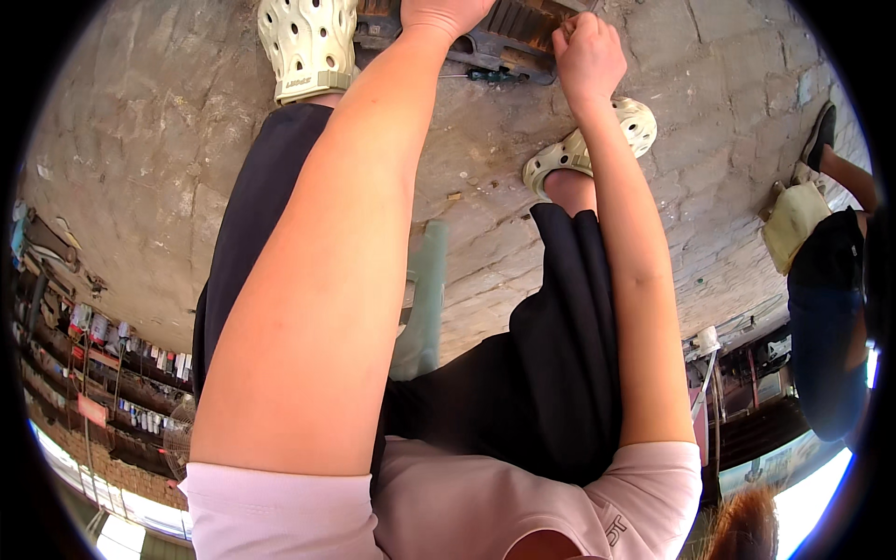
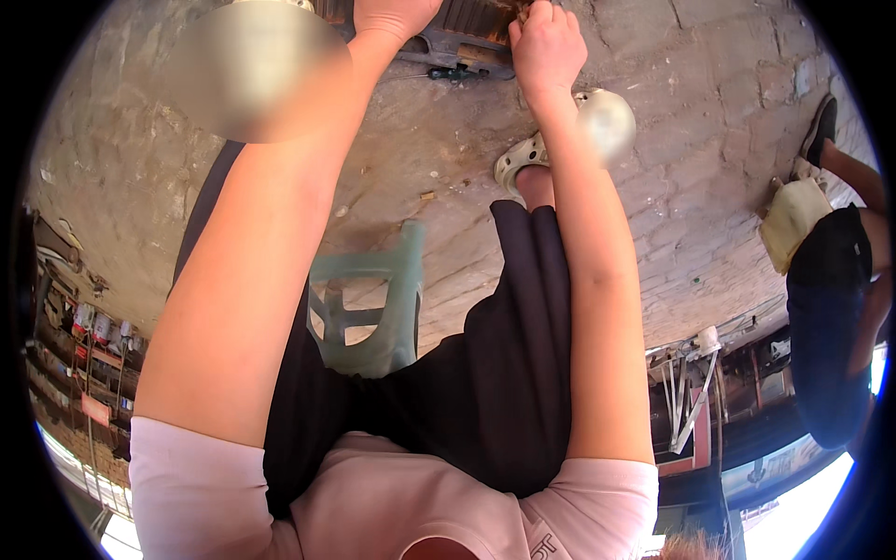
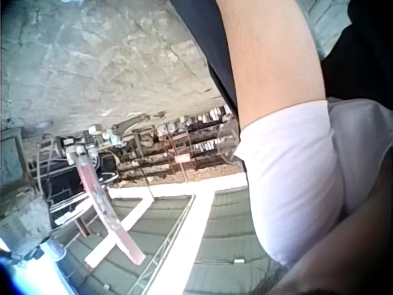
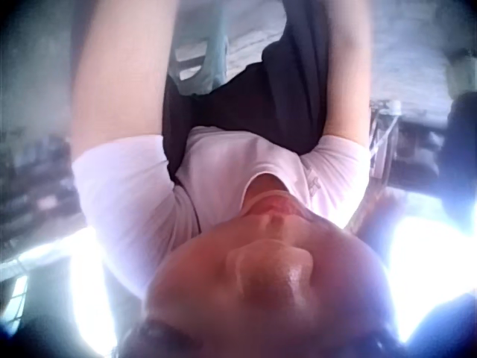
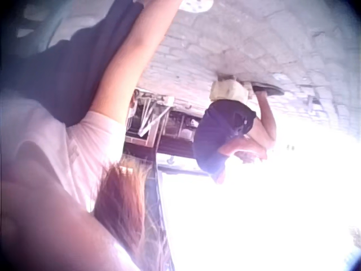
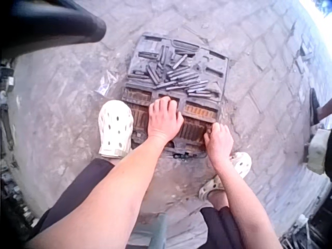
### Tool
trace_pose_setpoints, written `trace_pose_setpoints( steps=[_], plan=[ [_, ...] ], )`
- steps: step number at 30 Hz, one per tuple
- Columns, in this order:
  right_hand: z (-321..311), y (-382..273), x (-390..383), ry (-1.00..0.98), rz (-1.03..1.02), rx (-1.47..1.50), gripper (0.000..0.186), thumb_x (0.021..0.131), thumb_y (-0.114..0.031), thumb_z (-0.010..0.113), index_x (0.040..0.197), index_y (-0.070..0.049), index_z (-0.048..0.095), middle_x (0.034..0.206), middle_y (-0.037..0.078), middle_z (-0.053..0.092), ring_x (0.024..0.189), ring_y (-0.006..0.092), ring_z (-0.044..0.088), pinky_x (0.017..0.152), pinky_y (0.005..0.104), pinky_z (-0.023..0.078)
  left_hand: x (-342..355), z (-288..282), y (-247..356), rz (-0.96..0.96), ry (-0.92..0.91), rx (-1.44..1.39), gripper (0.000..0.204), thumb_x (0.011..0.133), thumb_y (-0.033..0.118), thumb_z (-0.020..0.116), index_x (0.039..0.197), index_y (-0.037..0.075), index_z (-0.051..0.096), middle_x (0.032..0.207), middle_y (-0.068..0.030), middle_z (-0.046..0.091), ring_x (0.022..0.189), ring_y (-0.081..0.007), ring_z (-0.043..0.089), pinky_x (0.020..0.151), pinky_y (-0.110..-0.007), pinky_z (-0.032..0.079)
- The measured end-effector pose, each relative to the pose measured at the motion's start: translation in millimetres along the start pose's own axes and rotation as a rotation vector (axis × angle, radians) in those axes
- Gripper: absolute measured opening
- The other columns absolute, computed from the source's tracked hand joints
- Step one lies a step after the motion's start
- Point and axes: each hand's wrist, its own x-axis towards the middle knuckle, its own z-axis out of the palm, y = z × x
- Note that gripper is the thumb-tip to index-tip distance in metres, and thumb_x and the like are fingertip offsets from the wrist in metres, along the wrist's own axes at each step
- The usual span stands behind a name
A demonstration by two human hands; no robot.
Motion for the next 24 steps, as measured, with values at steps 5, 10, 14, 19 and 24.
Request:
trace_pose_setpoints(
  steps=[5,10,14,19,24],
  plan=[
    [5.7,0.3,-11.8,0.031,-0.043,0.057,0.028,0.078,-0.023,0.080,0.091,-0.010,0.060,0.088,0.006,0.066,0.088,0.0284,0.065,0.072,0.0420,0.055,8.2,-3.2,1.5,-0.011,-0.016,0.014,0.038,0.079,0.026,0.070,0.110,0.008,0.057,0.117,-0.0149,0.055,0.113,-0.0360,0.053,0.098,-0.051,0.042],
    [-22.6,10.1,16.9,0.077,0.281,0.380,0.018,0.089,-0.023,0.075,0.093,-0.006,0.070,0.087,0.005,0.074,0.077,0.0207,0.070,0.071,0.0320,0.054,-0.2,2.2,-0.4,-0.011,-0.011,-0.033,0.037,0.080,0.027,0.070,0.108,0.008,0.056,0.117,-0.0146,0.055,0.113,-0.0349,0.053,0.098,-0.050,0.043],
    [-76.1,8.8,9.2,-0.094,0.806,1.293,0.022,0.100,-0.020,0.068,0.110,-0.001,0.069,0.093,0.001,0.070,0.076,0.0118,0.059,0.069,0.0300,0.050,-1.3,-4.5,-3.2,-0.032,-0.069,0.045,0.038,0.080,0.027,0.070,0.110,0.008,0.056,0.118,-0.0144,0.055,0.114,-0.0348,0.053,0.098,-0.050,0.043],
    [-82.1,54.1,-21.5,-0.317,0.926,1.961,0.036,0.107,-0.026,0.054,0.127,0.002,0.062,0.107,0.004,0.065,0.087,0.0145,0.052,0.074,0.0291,0.043,0.9,-0.6,0.0,-0.008,-0.013,0.009,0.038,0.079,0.026,0.070,0.110,0.008,0.057,0.118,-0.0151,0.055,0.114,-0.0359,0.053,0.099,-0.051,0.043],
    [-112.7,34.4,-37.3,-0.388,0.822,2.211,0.052,0.104,-0.018,0.048,0.150,0.004,0.041,0.121,0.016,0.064,0.110,0.0232,0.058,0.089,0.0358,0.049,0.7,-0.5,1.6,-0.016,-0.048,0.028,0.038,0.079,0.026,0.070,0.110,0.007,0.057,0.119,-0.0155,0.054,0.115,-0.0363,0.052,0.099,-0.051,0.042]
  ],
)
